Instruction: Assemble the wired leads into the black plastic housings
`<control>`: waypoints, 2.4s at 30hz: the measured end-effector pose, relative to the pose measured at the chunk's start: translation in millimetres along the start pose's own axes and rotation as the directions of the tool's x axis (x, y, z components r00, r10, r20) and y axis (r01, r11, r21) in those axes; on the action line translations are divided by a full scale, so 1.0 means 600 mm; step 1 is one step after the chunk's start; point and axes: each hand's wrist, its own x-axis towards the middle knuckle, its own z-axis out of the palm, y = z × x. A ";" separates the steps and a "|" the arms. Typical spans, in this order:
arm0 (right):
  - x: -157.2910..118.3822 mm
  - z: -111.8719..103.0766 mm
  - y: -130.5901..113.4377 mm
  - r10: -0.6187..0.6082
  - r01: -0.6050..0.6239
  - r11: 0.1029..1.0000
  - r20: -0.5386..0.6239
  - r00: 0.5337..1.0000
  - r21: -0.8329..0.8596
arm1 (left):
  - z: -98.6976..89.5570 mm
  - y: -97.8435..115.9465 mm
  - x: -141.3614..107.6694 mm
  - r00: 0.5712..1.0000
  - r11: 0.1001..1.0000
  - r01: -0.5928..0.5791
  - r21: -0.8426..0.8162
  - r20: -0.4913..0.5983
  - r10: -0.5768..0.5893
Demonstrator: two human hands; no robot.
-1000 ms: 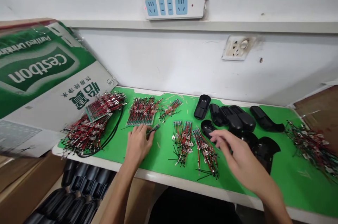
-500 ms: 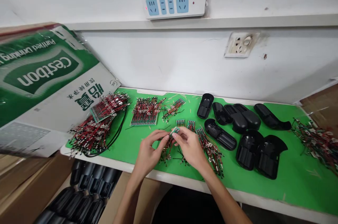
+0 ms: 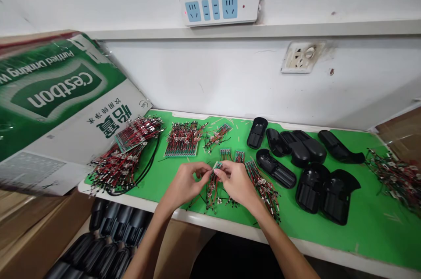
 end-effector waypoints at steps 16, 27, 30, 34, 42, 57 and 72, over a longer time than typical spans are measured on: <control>0.004 -0.006 -0.004 -0.093 0.097 0.967 0.027 0.995 -0.237 | 0.031 -0.006 -0.005 0.999 0.996 0.004 0.086 0.036 -0.007; 0.005 -0.012 -0.008 -0.130 0.141 0.952 0.059 0.990 -0.271 | -0.006 -0.020 0.017 0.938 0.955 -0.232 0.185 0.304 0.168; 0.008 -0.013 -0.006 -0.129 0.138 0.958 0.051 0.990 -0.253 | -0.001 -0.028 0.020 0.943 0.960 -0.245 0.137 0.265 0.203; 0.011 -0.011 -0.004 -0.155 0.158 0.954 0.030 0.987 -0.256 | 0.010 -0.037 0.019 0.955 0.948 -0.280 0.150 0.148 0.259; 0.013 -0.008 -0.002 -0.190 0.186 0.936 0.017 0.982 -0.298 | 0.020 -0.028 0.010 0.972 0.963 -0.230 0.140 0.081 0.220; 0.013 -0.012 -0.003 -0.100 0.105 0.990 0.056 0.993 -0.096 | 0.008 -0.025 0.011 0.970 0.978 -0.179 0.109 0.187 0.156; 0.007 0.013 0.007 -0.138 0.119 0.977 -0.099 0.985 -0.179 | 0.030 -0.023 0.001 0.991 0.989 -0.119 0.087 0.066 0.113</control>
